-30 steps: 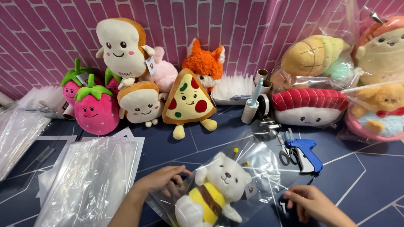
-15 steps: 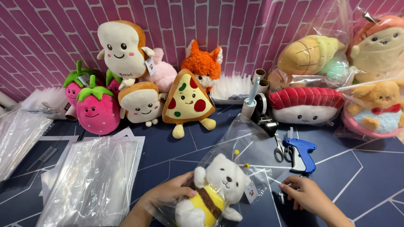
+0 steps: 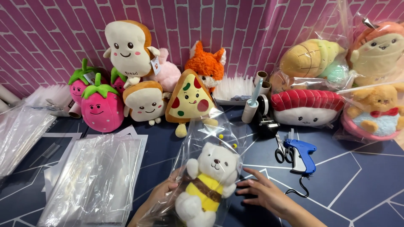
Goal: Packaging a small plush toy into a clear plastic bag and sealing it using a handheld heat sealer.
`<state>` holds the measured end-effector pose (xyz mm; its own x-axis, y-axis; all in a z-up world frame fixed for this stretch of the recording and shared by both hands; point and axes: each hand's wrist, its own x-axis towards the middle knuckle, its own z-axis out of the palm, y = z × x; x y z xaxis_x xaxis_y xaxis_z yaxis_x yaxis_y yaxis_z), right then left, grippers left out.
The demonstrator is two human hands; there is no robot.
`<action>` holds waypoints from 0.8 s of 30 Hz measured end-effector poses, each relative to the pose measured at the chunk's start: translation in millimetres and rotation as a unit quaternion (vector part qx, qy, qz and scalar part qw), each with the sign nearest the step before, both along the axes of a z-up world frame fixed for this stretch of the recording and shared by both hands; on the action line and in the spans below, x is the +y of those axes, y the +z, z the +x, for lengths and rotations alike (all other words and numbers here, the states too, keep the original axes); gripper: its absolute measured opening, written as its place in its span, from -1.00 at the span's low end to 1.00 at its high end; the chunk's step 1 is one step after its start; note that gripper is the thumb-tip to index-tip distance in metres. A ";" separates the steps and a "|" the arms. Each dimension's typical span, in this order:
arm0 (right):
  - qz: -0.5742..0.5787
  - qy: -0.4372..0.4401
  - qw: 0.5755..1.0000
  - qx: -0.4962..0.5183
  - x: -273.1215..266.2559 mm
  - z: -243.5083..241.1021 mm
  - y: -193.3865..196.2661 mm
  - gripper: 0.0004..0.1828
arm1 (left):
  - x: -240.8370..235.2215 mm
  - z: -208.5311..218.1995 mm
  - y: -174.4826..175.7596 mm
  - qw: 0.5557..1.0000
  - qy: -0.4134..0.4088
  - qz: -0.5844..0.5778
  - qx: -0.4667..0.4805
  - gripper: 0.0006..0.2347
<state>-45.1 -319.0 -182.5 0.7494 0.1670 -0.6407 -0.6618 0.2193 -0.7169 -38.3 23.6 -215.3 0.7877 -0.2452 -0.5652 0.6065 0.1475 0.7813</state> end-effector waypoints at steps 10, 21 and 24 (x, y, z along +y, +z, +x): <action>0.145 -0.074 0.937 -0.309 53.5 58.7 6.5 0.18 | -29.6 -4.2 50.5 0.888 -0.081 -0.288 -0.348 -0.24; -0.092 -0.017 0.826 -0.556 3.9 76.6 8.3 -0.06 | -48.3 57.5 81.2 0.939 -0.002 0.012 -0.345 -0.60; -0.078 0.013 0.814 -0.576 -11.2 78.4 12.2 -0.10 | -44.3 60.7 74.3 0.942 0.020 -0.010 -0.335 -0.64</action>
